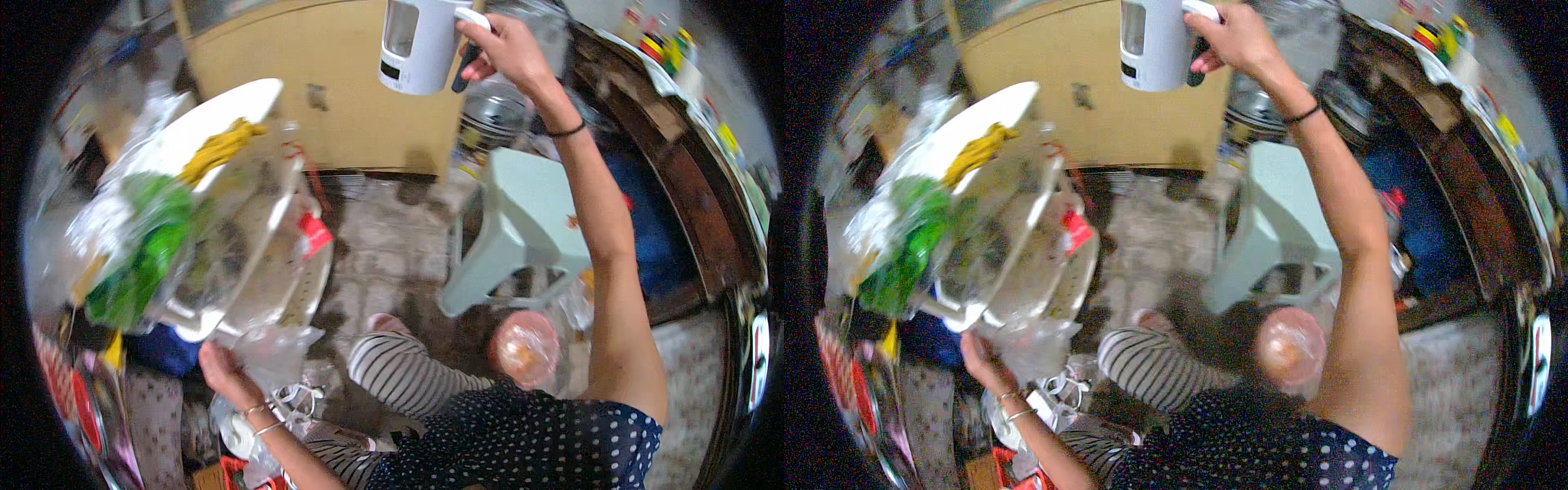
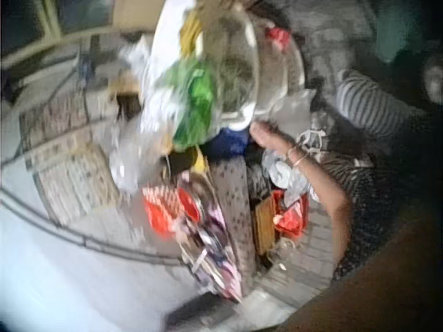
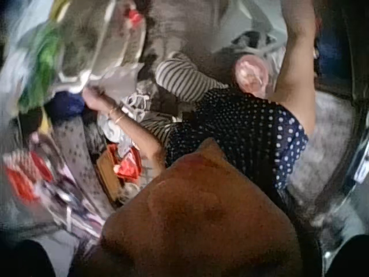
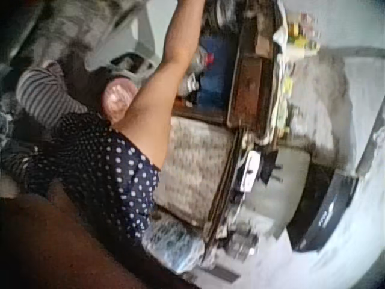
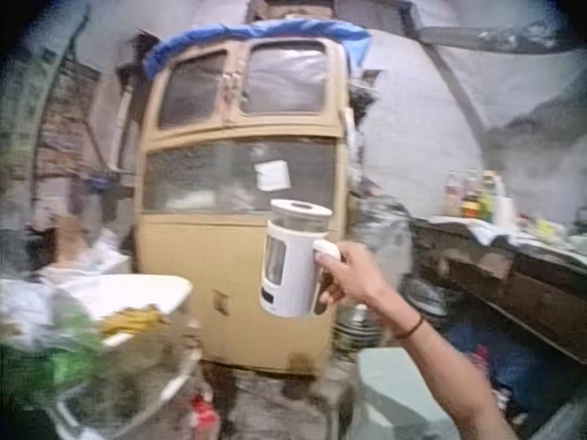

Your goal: The person wipes down the tiers of a white plastic corner shelf with a yellow cloth and sorts through items stored in plastic bags.

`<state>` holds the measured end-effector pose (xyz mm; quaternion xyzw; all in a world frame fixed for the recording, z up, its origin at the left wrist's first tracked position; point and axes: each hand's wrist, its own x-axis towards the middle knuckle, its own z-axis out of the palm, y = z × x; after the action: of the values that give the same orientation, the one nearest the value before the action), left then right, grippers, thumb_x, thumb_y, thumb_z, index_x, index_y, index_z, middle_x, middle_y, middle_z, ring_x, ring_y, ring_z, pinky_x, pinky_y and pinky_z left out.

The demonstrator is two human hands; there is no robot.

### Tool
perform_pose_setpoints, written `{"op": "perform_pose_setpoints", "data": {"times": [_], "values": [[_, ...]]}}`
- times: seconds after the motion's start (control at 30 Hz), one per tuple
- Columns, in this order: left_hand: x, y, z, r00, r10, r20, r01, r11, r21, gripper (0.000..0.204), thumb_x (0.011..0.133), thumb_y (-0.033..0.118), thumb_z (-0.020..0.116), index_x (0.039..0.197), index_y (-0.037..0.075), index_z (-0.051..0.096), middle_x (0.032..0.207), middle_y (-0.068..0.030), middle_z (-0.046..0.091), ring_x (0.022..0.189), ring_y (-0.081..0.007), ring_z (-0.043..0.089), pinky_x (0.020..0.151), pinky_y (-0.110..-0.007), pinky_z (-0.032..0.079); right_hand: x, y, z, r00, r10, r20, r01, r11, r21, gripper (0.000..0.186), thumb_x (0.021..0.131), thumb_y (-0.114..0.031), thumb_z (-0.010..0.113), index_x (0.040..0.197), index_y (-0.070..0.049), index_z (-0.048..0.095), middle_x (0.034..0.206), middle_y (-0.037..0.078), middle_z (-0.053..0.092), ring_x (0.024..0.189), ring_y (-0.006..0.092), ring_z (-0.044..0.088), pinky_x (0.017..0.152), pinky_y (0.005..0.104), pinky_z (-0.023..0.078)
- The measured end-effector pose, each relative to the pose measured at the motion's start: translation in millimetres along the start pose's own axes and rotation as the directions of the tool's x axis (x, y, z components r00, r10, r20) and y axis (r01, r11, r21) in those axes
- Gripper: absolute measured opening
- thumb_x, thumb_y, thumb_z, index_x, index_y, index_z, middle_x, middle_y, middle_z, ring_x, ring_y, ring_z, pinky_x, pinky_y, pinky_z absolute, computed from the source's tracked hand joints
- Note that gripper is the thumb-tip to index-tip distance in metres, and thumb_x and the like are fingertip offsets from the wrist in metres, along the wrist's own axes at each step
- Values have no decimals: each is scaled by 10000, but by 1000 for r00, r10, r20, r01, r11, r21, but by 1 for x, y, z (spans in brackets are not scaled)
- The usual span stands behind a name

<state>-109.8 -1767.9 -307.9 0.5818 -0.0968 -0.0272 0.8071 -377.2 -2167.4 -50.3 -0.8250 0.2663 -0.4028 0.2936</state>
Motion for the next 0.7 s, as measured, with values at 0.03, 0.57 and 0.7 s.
{"op": "perform_pose_setpoints", "data": {"times": [0.03,0.57,0.7], "values": [[12,-7,-19,999,-35,37,37,999,-31,220,892,290,551,934,74,557,758,55,466,663,-53,392,585,-217,310,-17,14,-17,999,12,-34,-16,994,-106,368,897,-326,544,917,41,543,780,103,619,567,163,649,478,229,521],[12,-9,25,999,31,-33,-29,997,67,209,889,229,544,707,153,477,630,85,356,567,-33,301,498,-214,234,-220,191,-80,782,326,-532,-526,802,-281,306,865,-258,588,1019,5,566,701,70,597,502,141,583,436,284,467],[15,-12,24,999,-17,-50,18,999,27,187,891,242,554,765,111,510,610,70,350,536,-43,300,475,-218,220,-232,195,-92,777,423,-467,-549,817,-173,316,876,-276,587,1015,5,545,743,99,584,474,140,544,404,269,444]]}}
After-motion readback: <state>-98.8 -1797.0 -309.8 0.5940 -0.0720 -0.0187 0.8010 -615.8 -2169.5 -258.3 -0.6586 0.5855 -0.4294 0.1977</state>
